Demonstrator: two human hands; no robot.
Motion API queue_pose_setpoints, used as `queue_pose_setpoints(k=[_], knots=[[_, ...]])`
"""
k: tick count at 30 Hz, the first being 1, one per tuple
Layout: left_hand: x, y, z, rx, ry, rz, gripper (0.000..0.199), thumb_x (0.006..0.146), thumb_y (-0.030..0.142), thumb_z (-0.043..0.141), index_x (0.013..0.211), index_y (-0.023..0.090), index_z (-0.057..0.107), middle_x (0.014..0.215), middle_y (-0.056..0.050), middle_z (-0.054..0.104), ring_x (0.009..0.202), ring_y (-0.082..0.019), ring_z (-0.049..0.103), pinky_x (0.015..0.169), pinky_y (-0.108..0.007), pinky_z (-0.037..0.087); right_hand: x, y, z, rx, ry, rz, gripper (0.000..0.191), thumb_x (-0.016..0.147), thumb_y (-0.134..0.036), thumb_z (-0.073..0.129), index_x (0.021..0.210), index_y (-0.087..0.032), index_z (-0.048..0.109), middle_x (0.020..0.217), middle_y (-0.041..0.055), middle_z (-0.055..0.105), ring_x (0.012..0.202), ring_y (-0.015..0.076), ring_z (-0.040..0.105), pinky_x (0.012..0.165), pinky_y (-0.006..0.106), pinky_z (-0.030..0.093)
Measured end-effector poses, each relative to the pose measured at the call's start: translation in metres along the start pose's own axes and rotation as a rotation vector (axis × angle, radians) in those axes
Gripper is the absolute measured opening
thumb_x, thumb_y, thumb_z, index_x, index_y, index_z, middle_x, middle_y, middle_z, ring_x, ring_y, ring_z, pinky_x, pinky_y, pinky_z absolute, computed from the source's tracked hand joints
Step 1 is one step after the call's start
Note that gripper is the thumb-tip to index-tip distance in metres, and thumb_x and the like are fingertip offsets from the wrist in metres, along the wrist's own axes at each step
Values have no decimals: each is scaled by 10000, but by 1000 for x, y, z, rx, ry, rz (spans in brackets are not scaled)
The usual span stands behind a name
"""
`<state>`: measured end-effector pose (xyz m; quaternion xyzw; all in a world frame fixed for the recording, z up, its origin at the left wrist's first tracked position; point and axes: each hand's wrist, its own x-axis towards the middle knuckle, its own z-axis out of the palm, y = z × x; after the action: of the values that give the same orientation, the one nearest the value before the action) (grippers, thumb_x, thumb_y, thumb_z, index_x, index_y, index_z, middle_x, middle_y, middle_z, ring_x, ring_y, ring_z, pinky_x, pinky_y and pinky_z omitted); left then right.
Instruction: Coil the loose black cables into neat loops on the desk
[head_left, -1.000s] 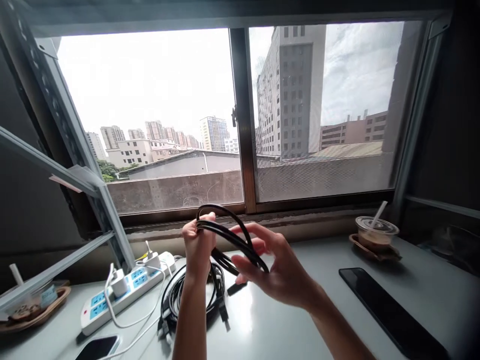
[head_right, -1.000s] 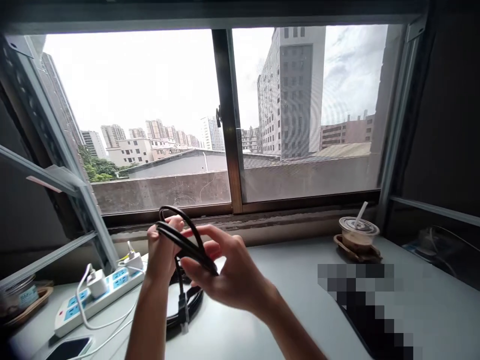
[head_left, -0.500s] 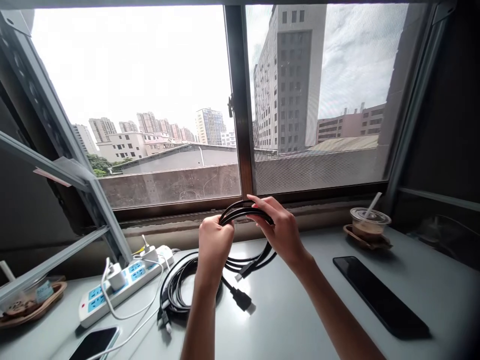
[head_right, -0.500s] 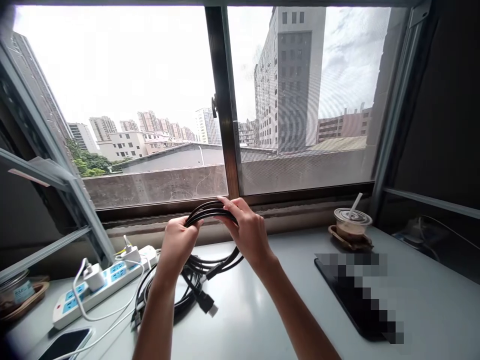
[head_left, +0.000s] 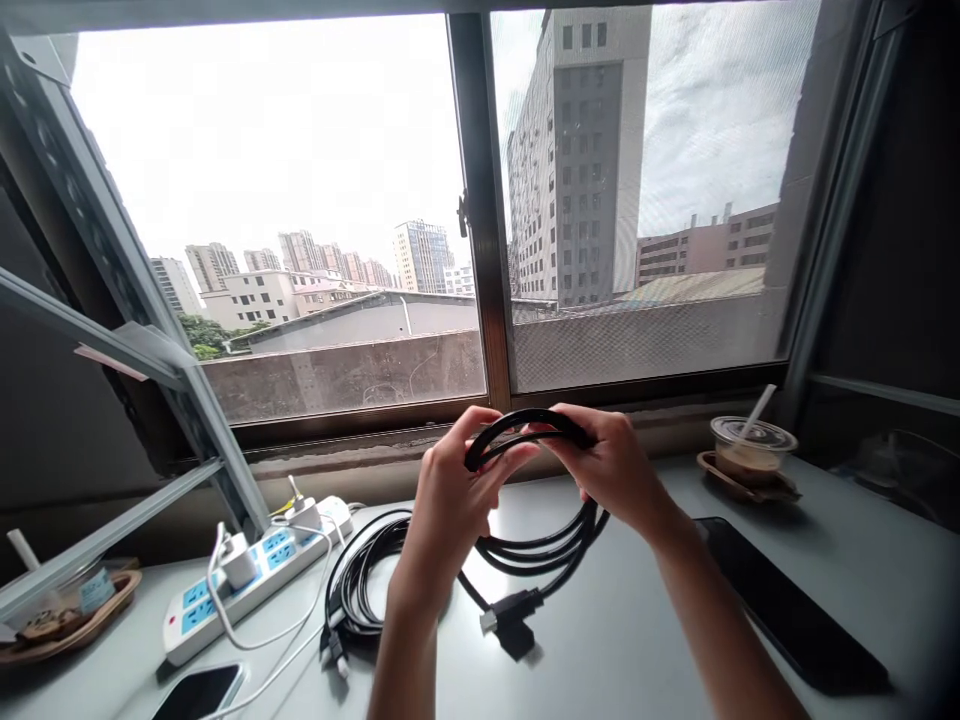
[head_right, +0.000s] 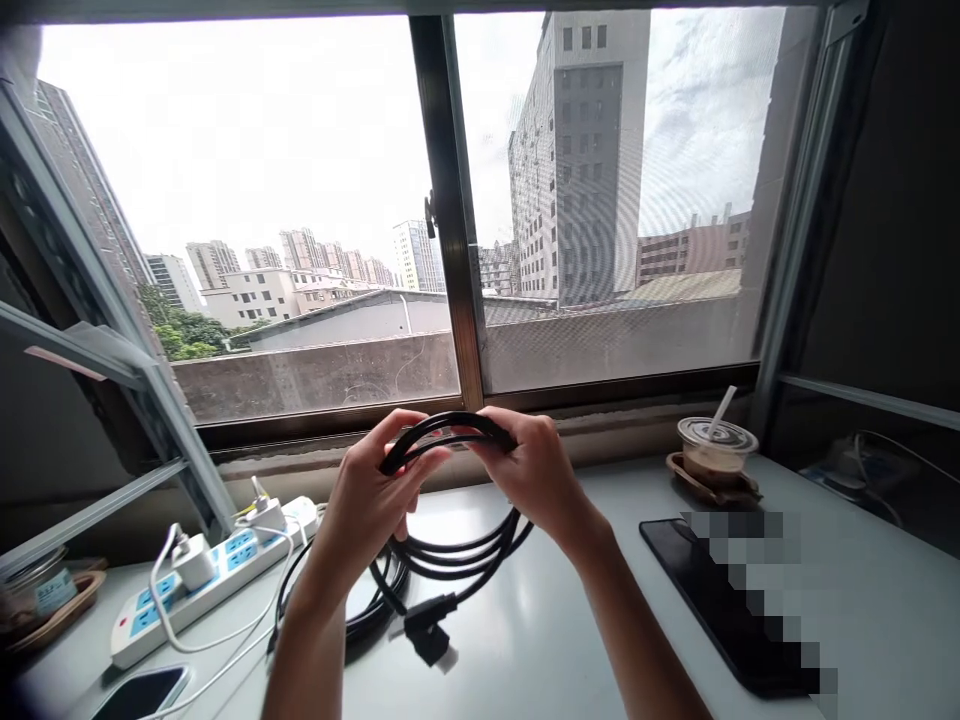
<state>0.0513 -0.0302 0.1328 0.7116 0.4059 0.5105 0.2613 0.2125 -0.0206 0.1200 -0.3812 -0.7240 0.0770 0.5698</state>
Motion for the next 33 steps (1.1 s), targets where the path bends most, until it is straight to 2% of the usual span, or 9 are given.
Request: queue_pose_setpoints(k=[3,5,9,13,15,19,23,26,33], knots=[[5,-3,-1,-29,22,59,261,782,454,590,749,196,585,404,78,389,330,-65,320,342,-178,240,-2,-7,2,26,44,-45,305,843,-366,574,1113,-234,628,728,-12,662,570,104,582,500,195,426],[6,-3,0,-42,69,91,291,804,451,564,697,182,591,396,74,360,338,-60,291,356,-188,230,-4,-12,4,28,55,-83,351,835,-377,589,1163,-254,611,904,18,679,649,107,599,502,192,434],[9,-7,4,2,135,73,345,806,485,547,648,179,561,383,78,300,338,-60,251,365,-206,204,-1,-3,15,83,63,-78,286,912,-362,478,1086,-240,669,747,-11,647,562,81,551,550,195,437],[24,-41,13,223,61,-201,390,832,543,461,678,187,500,407,65,394,326,-85,370,389,-208,280,10,48,35,43,-3,26,334,919,-419,459,1029,-210,696,755,1,681,660,108,613,674,214,445],[34,-71,22,325,-130,-393,331,877,493,387,792,189,489,482,40,505,398,-122,512,449,-212,372,11,83,46,-83,-76,186,315,900,-427,496,993,-216,711,892,22,698,837,138,636,766,220,440],[46,-131,49,441,-213,-495,204,882,291,413,1003,147,493,670,-42,629,567,-169,627,541,-235,436,-3,146,68,-157,-144,363,244,862,-368,573,920,-197,738,938,52,706,889,174,644,773,241,444],[47,-156,66,572,-266,-568,307,800,262,548,1068,115,528,1039,-179,651,925,-258,652,728,-280,468,-30,184,88,-209,-228,472,192,846,-307,599,931,-200,734,980,66,695,913,195,640,778,283,454],[51,-155,56,633,-282,-590,447,795,402,542,1137,116,521,1195,-202,587,1092,-297,583,845,-315,447,-46,203,97,-227,-278,524,207,844,-286,610,1001,-172,683,1025,67,669,974,198,612,870,372,455],[62,-146,-15,685,-298,-701,564,740,598,420,1025,137,578,872,-118,681,633,-237,660,698,-339,502,-55,232,103,-149,-253,551,217,858,-328,596,983,-158,646,1057,61,638,1040,195,571,958,447,415]])
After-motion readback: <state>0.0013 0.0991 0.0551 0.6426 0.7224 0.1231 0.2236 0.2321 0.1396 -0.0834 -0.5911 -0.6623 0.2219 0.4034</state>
